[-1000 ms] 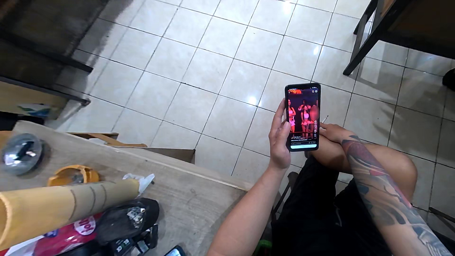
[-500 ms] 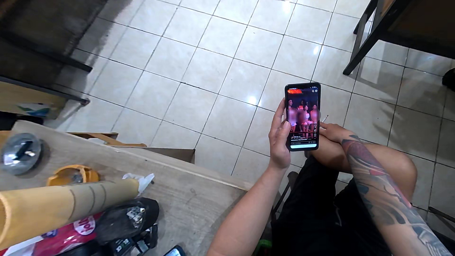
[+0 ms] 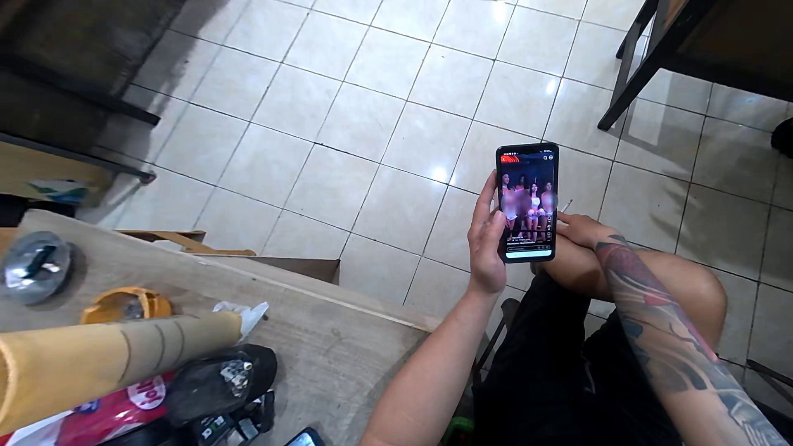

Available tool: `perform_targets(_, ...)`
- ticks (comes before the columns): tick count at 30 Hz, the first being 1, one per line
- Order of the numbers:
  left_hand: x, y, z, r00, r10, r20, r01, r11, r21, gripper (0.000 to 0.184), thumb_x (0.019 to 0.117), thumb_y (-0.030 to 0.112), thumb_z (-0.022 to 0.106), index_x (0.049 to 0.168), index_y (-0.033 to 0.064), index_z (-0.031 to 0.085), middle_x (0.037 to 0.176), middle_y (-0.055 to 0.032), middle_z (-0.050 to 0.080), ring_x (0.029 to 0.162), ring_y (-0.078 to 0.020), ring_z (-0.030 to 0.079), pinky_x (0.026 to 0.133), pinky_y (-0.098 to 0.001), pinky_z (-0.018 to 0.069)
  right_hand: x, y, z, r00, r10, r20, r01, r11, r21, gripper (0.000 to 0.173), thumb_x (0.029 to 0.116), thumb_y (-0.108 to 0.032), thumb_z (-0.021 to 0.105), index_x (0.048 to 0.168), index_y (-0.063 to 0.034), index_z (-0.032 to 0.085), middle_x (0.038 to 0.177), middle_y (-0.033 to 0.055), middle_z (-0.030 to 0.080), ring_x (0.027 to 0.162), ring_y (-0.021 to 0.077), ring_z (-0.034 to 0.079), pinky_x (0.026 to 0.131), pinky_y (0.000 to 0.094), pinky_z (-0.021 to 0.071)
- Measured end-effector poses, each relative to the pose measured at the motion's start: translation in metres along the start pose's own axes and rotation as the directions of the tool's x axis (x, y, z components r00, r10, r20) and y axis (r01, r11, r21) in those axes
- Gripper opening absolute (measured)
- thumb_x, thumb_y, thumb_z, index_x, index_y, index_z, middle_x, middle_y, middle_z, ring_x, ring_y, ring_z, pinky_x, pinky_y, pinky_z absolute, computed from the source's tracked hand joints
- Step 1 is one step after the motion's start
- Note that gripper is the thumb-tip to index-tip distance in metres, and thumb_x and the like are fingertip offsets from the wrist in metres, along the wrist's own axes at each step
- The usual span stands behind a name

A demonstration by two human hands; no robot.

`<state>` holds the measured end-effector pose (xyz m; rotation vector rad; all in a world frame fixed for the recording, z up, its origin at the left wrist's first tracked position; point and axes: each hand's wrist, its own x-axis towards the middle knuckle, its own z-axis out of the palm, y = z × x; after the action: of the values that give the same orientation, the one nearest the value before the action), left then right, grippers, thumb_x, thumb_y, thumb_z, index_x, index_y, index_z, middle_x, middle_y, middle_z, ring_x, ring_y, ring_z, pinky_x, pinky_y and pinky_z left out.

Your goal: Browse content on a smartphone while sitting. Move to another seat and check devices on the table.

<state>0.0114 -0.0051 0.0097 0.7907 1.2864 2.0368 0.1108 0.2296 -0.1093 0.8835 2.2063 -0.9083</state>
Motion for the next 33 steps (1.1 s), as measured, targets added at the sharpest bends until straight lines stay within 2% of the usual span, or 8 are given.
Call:
perform_targets(5,0.0001,0.0003,-0.0001,1.0,0.005,0.005,-0.005,1.0,-0.006,0.061,0.1052,0.037,0.029,0.163,0.0228,0.021,0.151,-0.0127,0.047,0.12,-0.0257,0.061,0.09,-0.0461,0.0579,-0.0003,-0.0009,-0.0003,1.0,-0.001,-0.001,0.001,1.0,-0.004,0.066,0.1077,-0.055,0.039,0.163,-0.0185,0.032,0.144,0.0226,0.058,0.133,0.0439,0.055,0.11,0.0668,0.0391)
perform_targets(8,0.0001,-0.0002,0.0001,1.0,-0.002,-0.001,0.002,1.0,-0.007,0.061,0.105,0.039,0.029,0.163,0.0232,0.021,0.145,-0.0142,0.053,0.114,-0.0257,0.064,0.087,-0.0457,0.0588,0.0004,-0.0002,0.0002,1.0,-0.002,0.0,0.002,1.0,0.001,0.066,0.1075,-0.055,0.039,0.163,-0.0194,0.032,0.143,0.0232,0.059,0.132,0.0443,0.055,0.109,0.0671,0.0395)
perform_targets(11,0.0001,-0.0009,-0.0005,1.0,-0.003,0.005,0.003,1.0,-0.009,0.061,0.1057,0.04,0.029,0.164,0.0233,0.02,0.148,-0.0143,0.05,0.117,-0.0265,0.063,0.089,-0.0464,0.0586,-0.0002,-0.0004,-0.0005,1.0,-0.007,0.002,0.007,1.0,0.008,0.067,0.1074,-0.055,0.04,0.163,-0.0192,0.032,0.143,0.0235,0.059,0.133,0.0446,0.055,0.109,0.0675,0.0393)
perform_targets(14,0.0001,-0.002,-0.0005,1.0,-0.01,-0.006,0.01,1.0,0.001,0.062,0.1046,0.039,0.029,0.164,0.0238,0.02,0.142,-0.016,0.055,0.111,-0.0261,0.066,0.085,-0.0461,0.0591,-0.0014,-0.0014,-0.0016,1.0,0.0,0.009,0.0,1.0,0.008,0.067,0.1074,-0.055,0.04,0.163,-0.0194,0.031,0.143,0.0226,0.059,0.134,0.0444,0.054,0.11,0.0673,0.0388)
perform_targets(24,0.0006,-0.0001,0.0003,1.0,0.009,0.009,-0.009,1.0,-0.017,0.061,0.1058,0.04,0.031,0.164,0.0217,0.02,0.152,-0.0136,0.047,0.12,-0.0262,0.062,0.091,-0.0456,0.0581,-0.0018,-0.0018,-0.0015,1.0,0.001,-0.002,-0.001,1.0,0.01,0.067,0.107,-0.054,0.042,0.163,-0.0185,0.033,0.14,0.024,0.061,0.13,0.0446,0.057,0.108,0.0669,0.0405)
perform_targets(33,0.0005,-0.0001,0.0001,1.0,-0.001,-0.002,0.001,1.0,-0.02,0.061,0.1049,0.036,0.03,0.164,0.0226,0.02,0.148,-0.0141,0.05,0.116,-0.0261,0.064,0.087,-0.0459,0.0593,-0.0015,-0.0023,-0.0015,1.0,0.017,0.0,-0.017,1.0,0.018,0.067,0.1064,-0.056,0.042,0.163,-0.0218,0.032,0.139,0.024,0.062,0.129,0.0449,0.057,0.107,0.067,0.0411)
